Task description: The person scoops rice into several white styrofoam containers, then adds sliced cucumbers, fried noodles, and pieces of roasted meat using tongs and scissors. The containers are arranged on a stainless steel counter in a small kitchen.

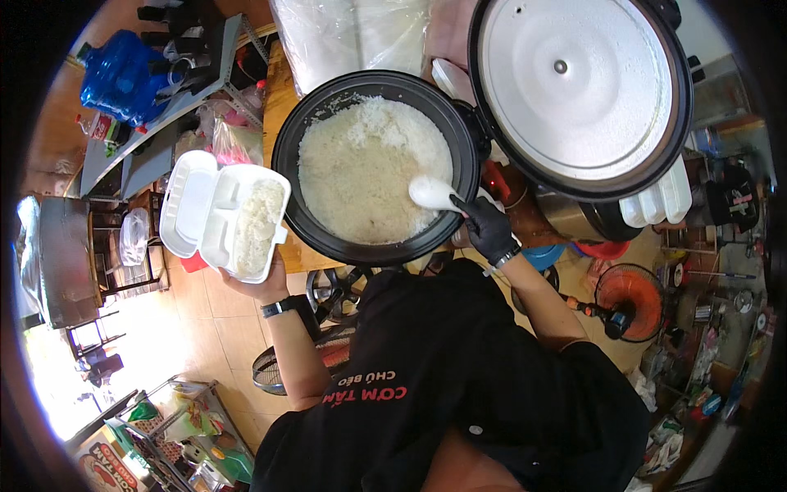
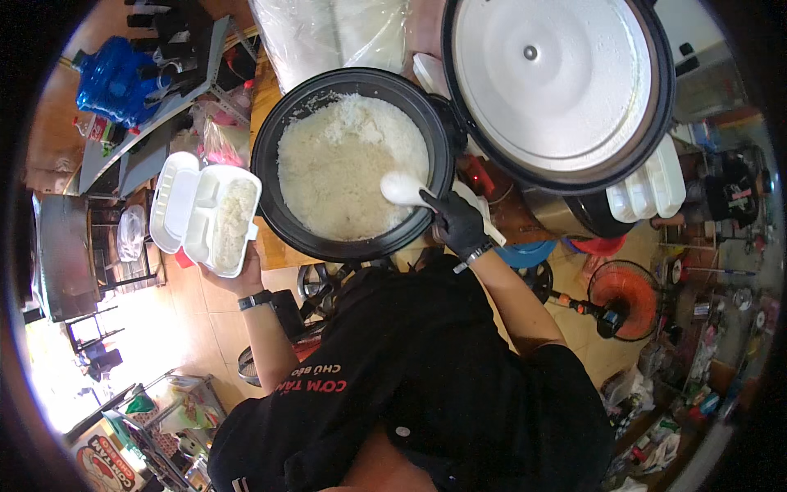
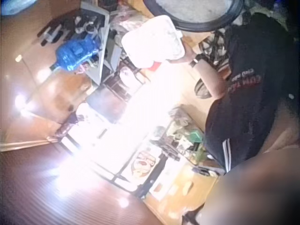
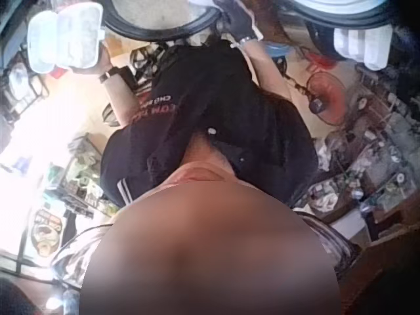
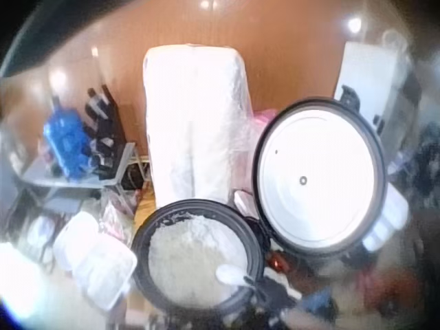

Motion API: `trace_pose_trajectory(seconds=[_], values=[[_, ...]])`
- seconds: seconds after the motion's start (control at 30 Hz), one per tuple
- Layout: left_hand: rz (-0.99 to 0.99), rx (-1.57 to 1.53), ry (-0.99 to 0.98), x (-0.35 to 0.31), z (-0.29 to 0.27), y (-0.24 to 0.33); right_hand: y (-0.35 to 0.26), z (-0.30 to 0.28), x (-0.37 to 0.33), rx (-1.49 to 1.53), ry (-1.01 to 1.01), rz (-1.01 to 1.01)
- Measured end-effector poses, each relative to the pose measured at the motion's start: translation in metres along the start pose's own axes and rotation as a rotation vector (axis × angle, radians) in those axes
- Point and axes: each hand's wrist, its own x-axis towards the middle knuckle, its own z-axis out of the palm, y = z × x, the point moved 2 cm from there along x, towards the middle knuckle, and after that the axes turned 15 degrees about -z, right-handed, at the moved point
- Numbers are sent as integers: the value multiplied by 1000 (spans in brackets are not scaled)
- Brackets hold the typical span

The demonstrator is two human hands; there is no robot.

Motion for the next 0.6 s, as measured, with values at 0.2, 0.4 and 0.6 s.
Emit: trace_pose_trajectory(seconds=[0.2, 0.4, 0.6], values=[[63, 53, -41, 12, 20, 2, -8, 8, 13, 104, 314, -7], [13, 37, 43, 7, 20, -6, -10, 12, -7, -34, 267, 10], [80, 38, 97, 11, 10, 2, -8, 3, -7, 61, 209, 82]])
